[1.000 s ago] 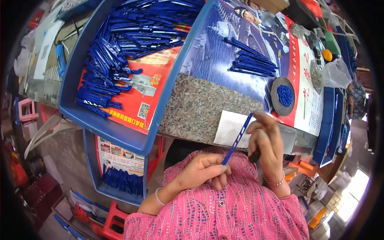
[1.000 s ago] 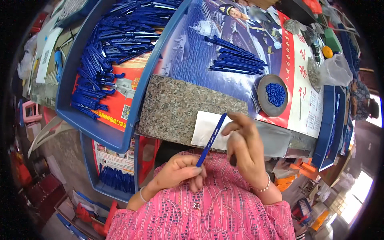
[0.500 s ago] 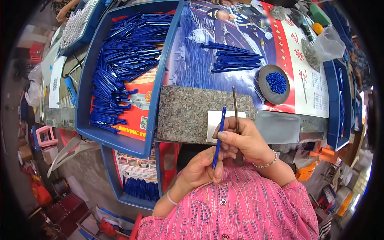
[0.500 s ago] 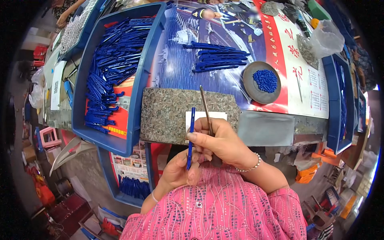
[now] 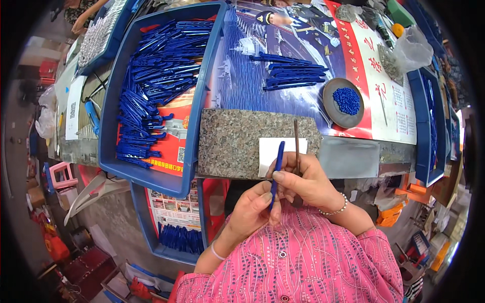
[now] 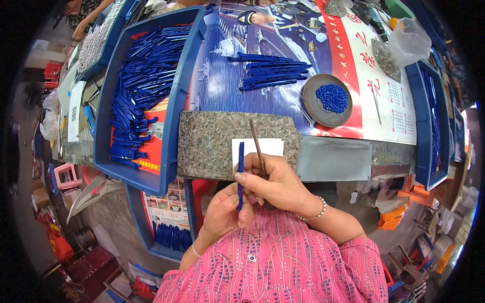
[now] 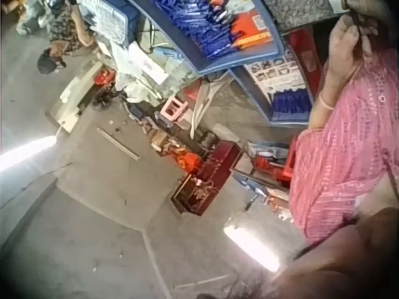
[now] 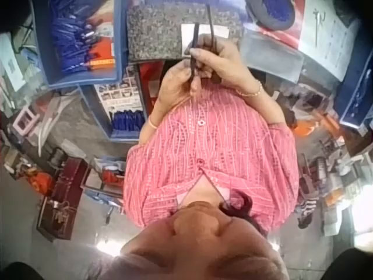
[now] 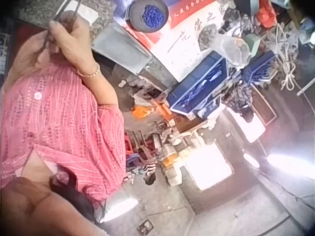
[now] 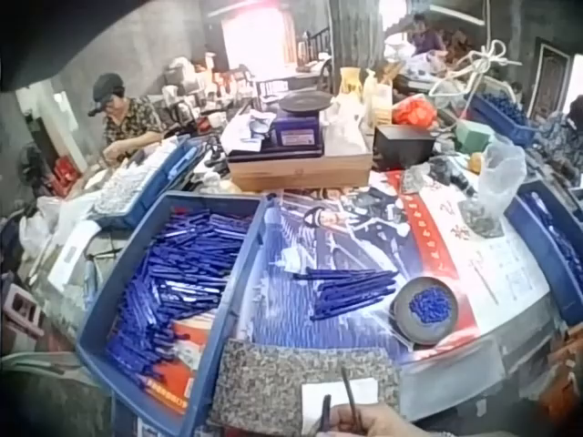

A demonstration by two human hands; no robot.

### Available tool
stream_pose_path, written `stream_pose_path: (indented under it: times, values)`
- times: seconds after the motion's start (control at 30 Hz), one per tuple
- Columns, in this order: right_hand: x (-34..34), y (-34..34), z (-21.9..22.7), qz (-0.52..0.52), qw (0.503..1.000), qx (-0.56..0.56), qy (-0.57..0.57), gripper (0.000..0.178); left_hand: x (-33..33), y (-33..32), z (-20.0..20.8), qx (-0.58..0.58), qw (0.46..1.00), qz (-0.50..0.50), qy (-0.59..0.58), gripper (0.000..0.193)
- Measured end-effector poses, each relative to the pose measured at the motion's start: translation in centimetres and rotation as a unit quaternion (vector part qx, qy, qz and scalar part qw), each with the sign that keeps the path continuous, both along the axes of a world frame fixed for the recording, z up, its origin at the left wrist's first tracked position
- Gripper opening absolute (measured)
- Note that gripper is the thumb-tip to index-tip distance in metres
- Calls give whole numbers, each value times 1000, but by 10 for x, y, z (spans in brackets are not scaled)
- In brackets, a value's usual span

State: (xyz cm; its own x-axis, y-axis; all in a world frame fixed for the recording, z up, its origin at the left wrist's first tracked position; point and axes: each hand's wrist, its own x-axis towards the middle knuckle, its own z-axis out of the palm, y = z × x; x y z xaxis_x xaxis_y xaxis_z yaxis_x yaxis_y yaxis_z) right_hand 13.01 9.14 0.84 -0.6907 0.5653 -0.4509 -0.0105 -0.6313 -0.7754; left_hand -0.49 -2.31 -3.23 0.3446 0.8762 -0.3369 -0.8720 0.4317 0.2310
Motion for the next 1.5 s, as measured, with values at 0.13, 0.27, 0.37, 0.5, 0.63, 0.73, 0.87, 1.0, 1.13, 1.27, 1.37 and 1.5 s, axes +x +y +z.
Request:
stream_pose_path:
  times: [0.13, 0.27, 0.37, 0.5, 0.63, 0.73, 0.87, 1.0, 1.13, 1.27, 1.37, 1.5]
  values:
    - [2, -6, 1, -21, 993, 89, -75, 13, 5, -4, 10, 67, 903, 55, 421, 17]
    - [6, -11, 2, -83, 993, 53, -59, 15, 2, -4, 20, 176, 662, 106, 721, 20]
    - [10, -16, -2, -112, 993, 12, -42, 19, -1, -4, 26, 213, 591, 142, 765, 25]
    - [6, -18, -8, -114, 993, -21, -14, 20, -5, -6, 30, 256, 541, 188, 779, 28]
    - [4, -19, -11, -110, 990, -81, 40, 18, -8, -9, 33, 265, 521, 183, 790, 28]
    - [1, -20, -11, -107, 987, -105, 55, 17, -11, -10, 33, 279, 513, 197, 788, 29]
    - [0, -21, -10, -108, 984, -117, 80, 16, -13, -8, 41, 292, 496, 202, 792, 29]
    - [2, -18, -3, -116, 985, -80, 96, 15, -17, 1, 48, 319, 477, 206, 792, 29]
    - [4, -8, 9, -142, 984, -46, 100, 19, -16, 17, 55, 351, 459, 205, 790, 28]
    - [10, 4, 15, -166, 977, -41, 128, 17, -10, 34, 66, 355, 446, 194, 798, 28]
    - [16, 11, 19, -171, 978, -16, 118, 12, -3, 41, 71, 325, 448, 161, 817, 24]
    - [26, 18, 24, -160, 982, 37, 90, 11, 5, 48, 73, 287, 500, 120, 808, 20]
